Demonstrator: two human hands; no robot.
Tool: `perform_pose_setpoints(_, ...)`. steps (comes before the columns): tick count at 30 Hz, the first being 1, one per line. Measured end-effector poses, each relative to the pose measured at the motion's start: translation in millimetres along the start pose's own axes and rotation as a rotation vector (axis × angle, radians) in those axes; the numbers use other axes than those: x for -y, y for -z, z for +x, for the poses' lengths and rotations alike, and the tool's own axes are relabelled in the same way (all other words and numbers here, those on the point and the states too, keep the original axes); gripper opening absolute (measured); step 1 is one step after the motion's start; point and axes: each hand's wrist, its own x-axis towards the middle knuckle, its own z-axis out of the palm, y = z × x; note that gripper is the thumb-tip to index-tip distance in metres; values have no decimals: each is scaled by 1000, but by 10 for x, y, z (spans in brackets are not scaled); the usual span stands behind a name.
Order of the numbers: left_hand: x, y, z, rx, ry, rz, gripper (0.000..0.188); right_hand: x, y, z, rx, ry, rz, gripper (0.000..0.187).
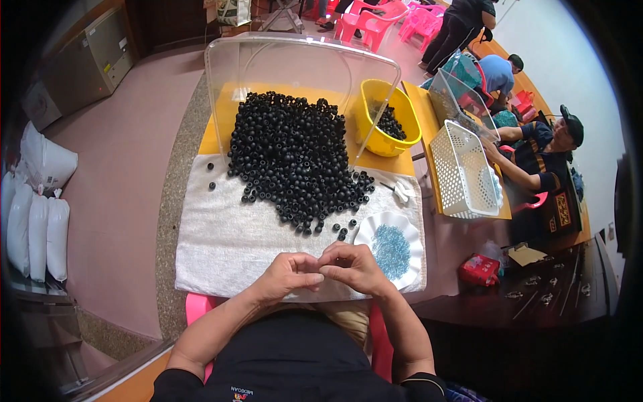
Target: Inspecting and sorting small black round components at a workbench.
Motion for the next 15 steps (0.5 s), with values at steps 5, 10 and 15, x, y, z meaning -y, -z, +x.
perform_pose_setpoints(5, -30, -23, -12, -36, -52, 12, 21, -5, -7, -25, -58, -107, 197, 9)
perform_pose_setpoints(10, 21, 12, 7, -81, -122, 36, 18, -5, -66, -34, -114, -226, 319, 10)
perform_pose_setpoints(15, 24, 6, -6, -88, -153, 60, 17, -5, -133, -66, -162, -259, 345, 11)
